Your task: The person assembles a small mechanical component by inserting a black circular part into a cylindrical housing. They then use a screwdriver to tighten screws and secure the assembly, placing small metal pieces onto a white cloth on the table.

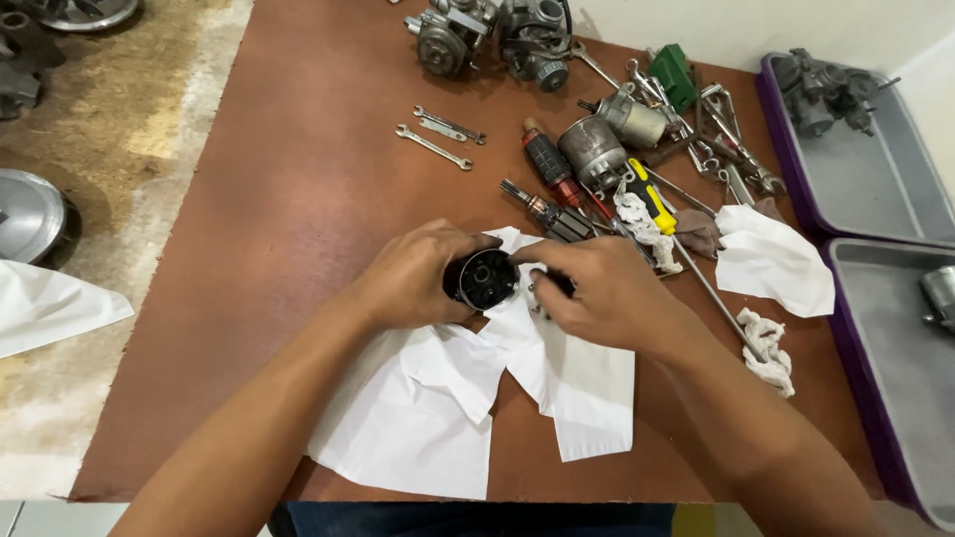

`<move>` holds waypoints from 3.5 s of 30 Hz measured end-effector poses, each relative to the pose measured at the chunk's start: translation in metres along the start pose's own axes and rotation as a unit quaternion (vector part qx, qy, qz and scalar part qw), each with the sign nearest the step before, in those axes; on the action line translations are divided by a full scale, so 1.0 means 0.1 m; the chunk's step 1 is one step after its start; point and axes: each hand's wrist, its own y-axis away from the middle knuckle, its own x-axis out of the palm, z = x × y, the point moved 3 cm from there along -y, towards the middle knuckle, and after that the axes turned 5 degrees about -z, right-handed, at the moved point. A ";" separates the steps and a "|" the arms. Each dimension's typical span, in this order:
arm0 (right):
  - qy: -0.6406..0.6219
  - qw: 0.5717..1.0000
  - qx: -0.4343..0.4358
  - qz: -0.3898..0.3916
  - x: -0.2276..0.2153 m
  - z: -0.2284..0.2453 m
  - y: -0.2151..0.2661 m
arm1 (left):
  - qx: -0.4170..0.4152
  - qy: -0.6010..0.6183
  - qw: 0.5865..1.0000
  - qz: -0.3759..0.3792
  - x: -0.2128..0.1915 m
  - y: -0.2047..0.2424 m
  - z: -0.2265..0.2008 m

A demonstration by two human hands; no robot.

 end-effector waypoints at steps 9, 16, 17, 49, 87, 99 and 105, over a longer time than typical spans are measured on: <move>-0.024 0.996 0.037 -0.083 0.06 -0.27 0.35 | 0.062 -0.068 0.992 -0.081 0.08 -0.04 0.22; 0.036 0.992 0.070 -0.101 0.08 -0.74 0.63 | 0.053 -0.056 0.994 -0.075 0.05 -0.02 0.21; 0.079 0.987 0.071 -0.117 0.04 -0.74 0.64 | 0.045 -0.060 0.994 -0.073 0.05 -0.02 0.22; 0.159 0.950 0.264 0.051 -0.34 -1.14 0.89 | 0.031 -0.025 0.996 -0.076 0.00 -0.04 0.18; 0.103 0.948 0.294 0.061 -0.27 -1.48 0.22 | -0.002 0.042 0.993 -0.110 -0.14 0.00 0.19; -0.205 0.966 0.145 -0.066 -0.40 -0.72 -0.01 | 0.035 -0.049 0.994 -0.096 -0.11 -0.04 0.15; 0.017 1.000 0.018 -0.017 -0.24 -0.26 -0.15 | 0.045 -0.026 0.994 -0.101 -0.16 -0.04 0.09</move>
